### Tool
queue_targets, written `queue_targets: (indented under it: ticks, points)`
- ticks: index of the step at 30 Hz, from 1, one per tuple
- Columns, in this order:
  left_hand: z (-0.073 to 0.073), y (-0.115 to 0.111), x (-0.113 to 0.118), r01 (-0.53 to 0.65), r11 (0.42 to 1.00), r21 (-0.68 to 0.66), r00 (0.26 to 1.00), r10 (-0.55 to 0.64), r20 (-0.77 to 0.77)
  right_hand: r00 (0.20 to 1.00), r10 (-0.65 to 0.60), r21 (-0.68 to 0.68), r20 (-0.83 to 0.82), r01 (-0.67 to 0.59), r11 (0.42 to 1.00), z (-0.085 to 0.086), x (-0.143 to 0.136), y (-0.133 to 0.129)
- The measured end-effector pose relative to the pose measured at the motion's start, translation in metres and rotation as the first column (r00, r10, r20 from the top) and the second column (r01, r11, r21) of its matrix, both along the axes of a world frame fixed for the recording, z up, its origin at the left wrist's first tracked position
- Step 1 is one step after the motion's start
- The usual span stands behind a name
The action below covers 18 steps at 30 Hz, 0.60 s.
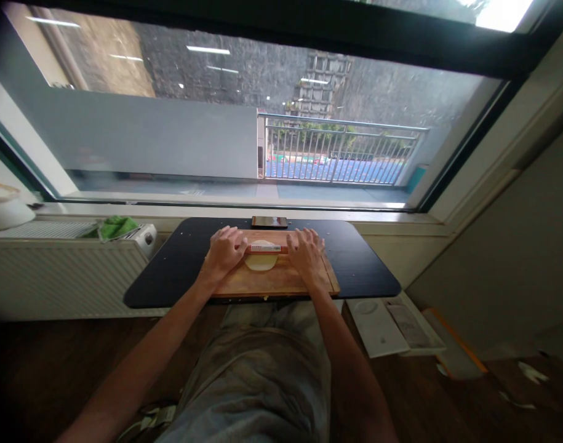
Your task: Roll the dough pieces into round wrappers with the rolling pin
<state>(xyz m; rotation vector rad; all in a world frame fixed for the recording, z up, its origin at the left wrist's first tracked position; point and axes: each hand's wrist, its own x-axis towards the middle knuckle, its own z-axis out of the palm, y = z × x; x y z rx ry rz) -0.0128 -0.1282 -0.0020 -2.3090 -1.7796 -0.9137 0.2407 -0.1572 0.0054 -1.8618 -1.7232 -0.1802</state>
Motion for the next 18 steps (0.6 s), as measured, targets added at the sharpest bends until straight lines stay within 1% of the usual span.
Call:
queue_targets:
  ticks: [1,3,4,5,6,8,10,11,12,14,16,18]
  points:
    - [0.0,0.0,0.002,0.041,0.999,0.018,0.999,-0.041,-0.012,0.995,0.087,0.012,0.049,-0.088,0.996,0.001,0.0,-0.002]
    - [-0.001,0.0,0.005,0.11,0.994,-0.008,0.993,-0.11,-0.049,0.956,0.258,-0.032,0.139,-0.256,0.966,0.006,0.0,-0.005]
    - [-0.001,-0.001,0.007,0.128,0.991,-0.047,0.989,-0.131,-0.073,0.934,0.312,-0.075,0.173,-0.303,0.95,0.009,0.0,-0.005]
    - [0.0,-0.001,0.009,0.131,0.987,-0.091,0.986,-0.139,-0.096,0.92,0.334,-0.12,0.203,-0.315,0.941,0.012,-0.001,-0.004]
    - [0.0,-0.001,0.01,0.121,0.984,-0.132,0.983,-0.137,-0.119,0.916,0.327,-0.166,0.234,-0.294,0.941,0.015,-0.001,-0.002]
    - [0.001,-0.001,0.012,0.079,0.979,-0.186,0.983,-0.108,-0.15,0.92,0.26,-0.25,0.294,-0.189,0.95,0.021,-0.001,0.006]
    - [0.003,-0.001,0.013,0.039,0.979,-0.202,0.982,-0.074,-0.171,0.924,0.179,-0.312,0.338,-0.07,0.948,0.024,0.0,0.015]
    - [0.005,-0.001,0.013,0.028,0.979,-0.201,0.981,-0.066,-0.183,0.922,0.156,-0.326,0.354,-0.035,0.945,0.024,0.001,0.019]
    - [0.006,0.0,0.014,0.022,0.98,-0.198,0.979,-0.061,-0.192,0.917,0.151,-0.329,0.369,-0.023,0.944,0.023,0.002,0.021]
    - [0.008,-0.001,0.014,0.025,0.982,-0.189,0.977,-0.064,-0.202,0.897,0.183,-0.322,0.402,-0.048,0.945,0.018,0.003,0.019]
    - [0.01,-0.002,0.014,0.036,0.982,-0.188,0.977,-0.073,-0.198,0.874,0.216,-0.319,0.435,-0.075,0.945,0.013,0.003,0.01]
    - [0.012,-0.005,0.012,0.042,0.978,-0.203,0.977,-0.083,-0.198,0.867,0.211,-0.314,0.452,-0.067,0.947,0.011,0.001,-0.003]
